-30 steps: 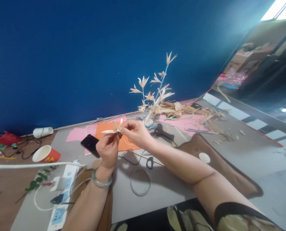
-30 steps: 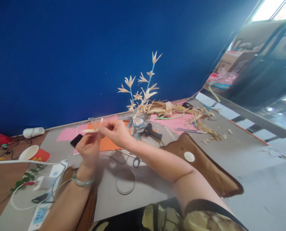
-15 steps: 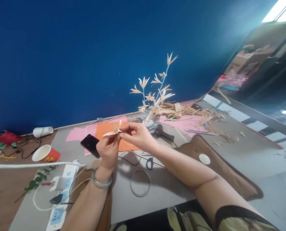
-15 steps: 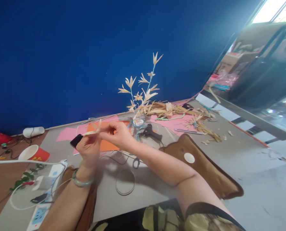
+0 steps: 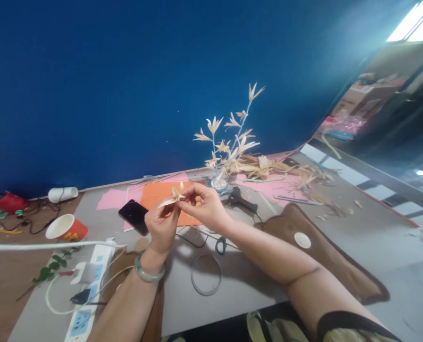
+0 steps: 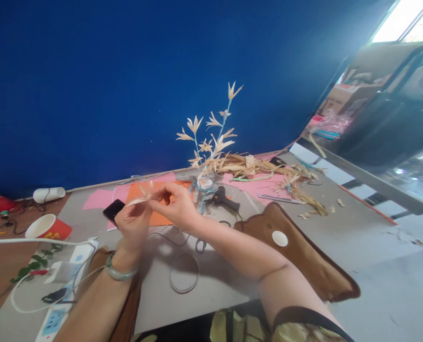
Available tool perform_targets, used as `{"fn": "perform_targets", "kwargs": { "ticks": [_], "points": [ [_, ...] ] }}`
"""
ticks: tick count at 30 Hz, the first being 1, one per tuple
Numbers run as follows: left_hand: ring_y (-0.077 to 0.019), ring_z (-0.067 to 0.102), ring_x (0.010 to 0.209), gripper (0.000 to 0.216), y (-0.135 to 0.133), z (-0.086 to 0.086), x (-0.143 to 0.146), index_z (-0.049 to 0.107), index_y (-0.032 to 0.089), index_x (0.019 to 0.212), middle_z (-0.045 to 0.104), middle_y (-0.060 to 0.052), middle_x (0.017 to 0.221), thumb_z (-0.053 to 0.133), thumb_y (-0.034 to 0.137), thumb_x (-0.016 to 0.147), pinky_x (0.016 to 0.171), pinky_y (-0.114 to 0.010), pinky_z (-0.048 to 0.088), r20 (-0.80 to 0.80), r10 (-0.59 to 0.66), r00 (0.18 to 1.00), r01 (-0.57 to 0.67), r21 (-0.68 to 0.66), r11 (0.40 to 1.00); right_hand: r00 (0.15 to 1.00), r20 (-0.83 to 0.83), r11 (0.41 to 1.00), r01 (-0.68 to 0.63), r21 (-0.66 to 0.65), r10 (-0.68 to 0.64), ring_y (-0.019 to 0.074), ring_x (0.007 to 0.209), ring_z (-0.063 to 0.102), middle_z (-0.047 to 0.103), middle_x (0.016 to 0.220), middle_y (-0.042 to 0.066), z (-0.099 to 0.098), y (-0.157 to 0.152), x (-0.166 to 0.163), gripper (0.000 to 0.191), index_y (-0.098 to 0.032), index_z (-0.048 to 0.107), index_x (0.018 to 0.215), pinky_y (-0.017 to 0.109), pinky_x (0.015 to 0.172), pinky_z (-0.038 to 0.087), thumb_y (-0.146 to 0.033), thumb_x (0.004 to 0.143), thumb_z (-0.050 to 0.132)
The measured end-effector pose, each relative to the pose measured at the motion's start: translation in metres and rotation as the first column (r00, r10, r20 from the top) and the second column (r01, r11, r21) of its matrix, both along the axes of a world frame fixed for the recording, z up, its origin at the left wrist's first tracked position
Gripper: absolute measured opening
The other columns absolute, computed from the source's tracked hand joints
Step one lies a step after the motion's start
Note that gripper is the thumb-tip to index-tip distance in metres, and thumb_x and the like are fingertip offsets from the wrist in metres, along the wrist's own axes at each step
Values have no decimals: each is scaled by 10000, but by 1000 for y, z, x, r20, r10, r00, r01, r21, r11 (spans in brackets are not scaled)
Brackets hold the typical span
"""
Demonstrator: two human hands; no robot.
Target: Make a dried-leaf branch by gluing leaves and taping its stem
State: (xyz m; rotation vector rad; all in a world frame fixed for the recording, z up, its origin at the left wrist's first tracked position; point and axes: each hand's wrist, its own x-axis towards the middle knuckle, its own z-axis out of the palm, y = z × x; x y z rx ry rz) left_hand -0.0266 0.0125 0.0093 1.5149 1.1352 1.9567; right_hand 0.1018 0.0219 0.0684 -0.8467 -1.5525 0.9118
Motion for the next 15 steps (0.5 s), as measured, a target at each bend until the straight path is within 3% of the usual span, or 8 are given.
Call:
{"fn": "perform_targets", "kwargs": {
  "ticks": [15],
  "points": [
    [-90,561,515,82,-8,9,4,720,156,800,651,0,633,725,232,769,530,-215,491,53,-101,993,104,-45,994,982,129,956,102,276,-142,106,601,497,643,668,-13,-11,0,5,73,-187,640,713,289,641,403,-134,730,687]
  ]
}}
